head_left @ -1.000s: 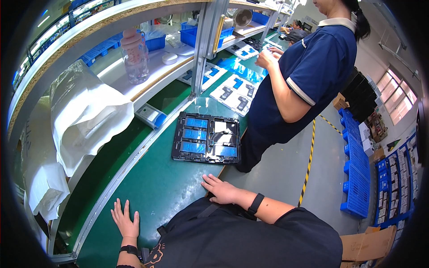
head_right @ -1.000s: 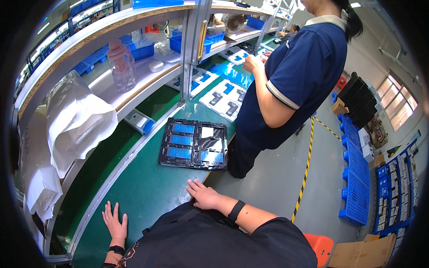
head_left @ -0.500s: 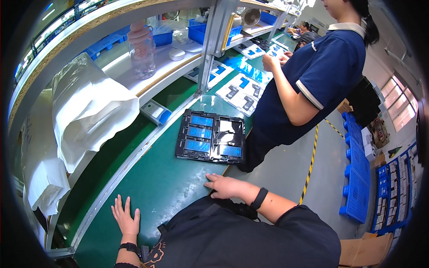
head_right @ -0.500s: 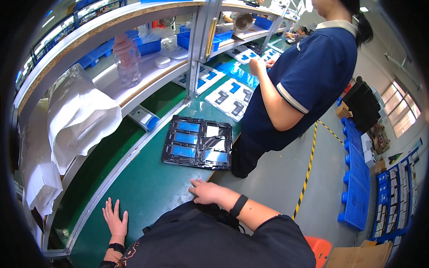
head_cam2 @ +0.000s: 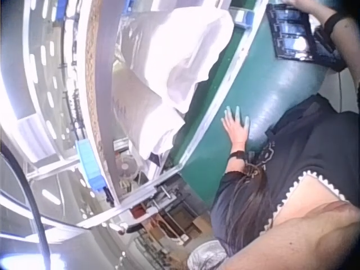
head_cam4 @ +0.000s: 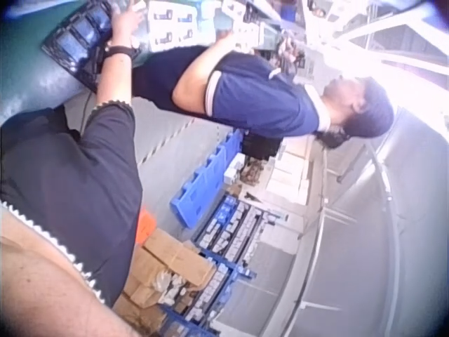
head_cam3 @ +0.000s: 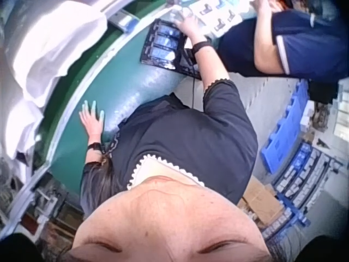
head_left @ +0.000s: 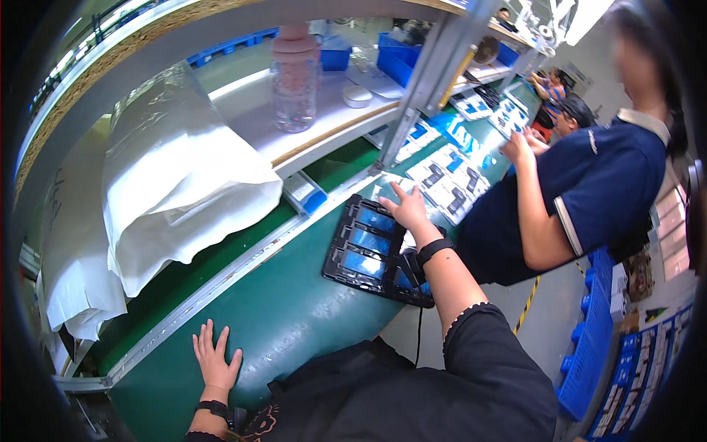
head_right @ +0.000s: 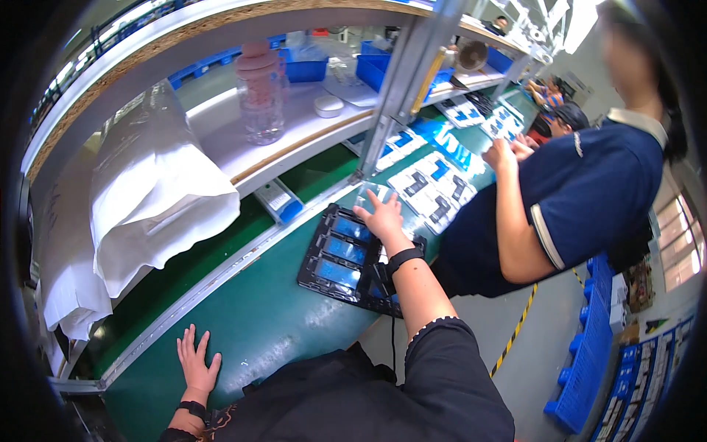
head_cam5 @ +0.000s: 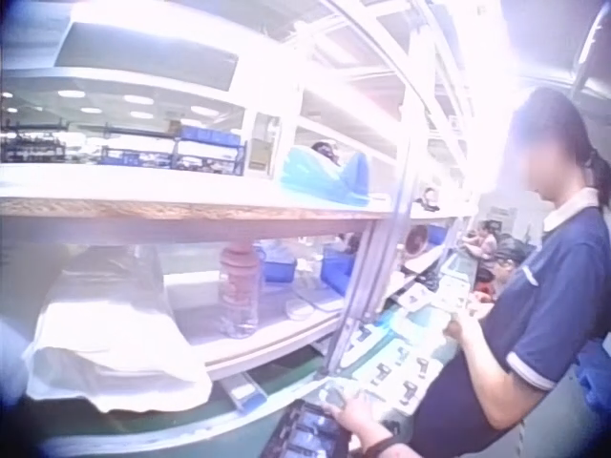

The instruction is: Assembling electronic components on a factory line, involving cleaning, inspecting, and placing items into trays.

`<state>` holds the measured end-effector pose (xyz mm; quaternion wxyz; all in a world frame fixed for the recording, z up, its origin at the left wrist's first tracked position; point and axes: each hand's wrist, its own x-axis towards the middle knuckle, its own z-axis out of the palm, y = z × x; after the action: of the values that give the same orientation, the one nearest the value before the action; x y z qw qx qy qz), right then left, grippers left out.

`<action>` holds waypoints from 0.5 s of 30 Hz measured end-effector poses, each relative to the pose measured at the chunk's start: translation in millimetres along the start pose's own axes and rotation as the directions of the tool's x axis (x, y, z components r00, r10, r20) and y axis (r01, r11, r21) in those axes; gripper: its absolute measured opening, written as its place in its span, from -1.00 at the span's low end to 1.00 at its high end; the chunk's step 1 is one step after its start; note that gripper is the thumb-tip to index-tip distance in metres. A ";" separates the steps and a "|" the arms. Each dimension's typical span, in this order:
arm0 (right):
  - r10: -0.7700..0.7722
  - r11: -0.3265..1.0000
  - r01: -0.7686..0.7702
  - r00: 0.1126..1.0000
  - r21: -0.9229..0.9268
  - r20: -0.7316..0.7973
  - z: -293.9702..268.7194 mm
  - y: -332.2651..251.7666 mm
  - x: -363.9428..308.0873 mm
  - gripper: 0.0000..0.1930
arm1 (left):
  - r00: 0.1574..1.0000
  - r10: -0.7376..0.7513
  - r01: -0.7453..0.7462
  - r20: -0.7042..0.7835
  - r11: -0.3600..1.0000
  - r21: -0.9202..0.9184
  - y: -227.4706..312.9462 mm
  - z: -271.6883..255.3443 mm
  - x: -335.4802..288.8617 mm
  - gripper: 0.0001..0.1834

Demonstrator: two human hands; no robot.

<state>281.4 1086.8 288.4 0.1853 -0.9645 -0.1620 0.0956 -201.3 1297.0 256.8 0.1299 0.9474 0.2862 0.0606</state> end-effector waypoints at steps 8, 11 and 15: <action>0.016 0.988 0.023 0.970 -0.155 0.241 14.5 -7.1 36.4 -0.29 | 1.000 -0.014 0.014 -0.020 1.000 -0.008 -6.7 -0.2 -2.6 -0.41; 0.040 0.994 -0.019 0.981 -0.107 0.192 10.7 2.4 40.9 -0.33 | 0.999 -0.009 0.009 -0.036 1.000 -0.012 -1.9 -1.8 1.7 -0.40; -0.139 0.989 0.144 0.972 0.014 -0.189 -0.1 -15.0 -4.6 -0.44 | 0.999 -0.014 0.013 -0.033 0.999 -0.030 -2.6 -5.4 -8.5 -0.39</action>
<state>273.0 1098.3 294.8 0.2193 -0.9526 -0.2109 -0.0071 -210.7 1295.5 261.0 0.1397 0.9423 0.2936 0.0798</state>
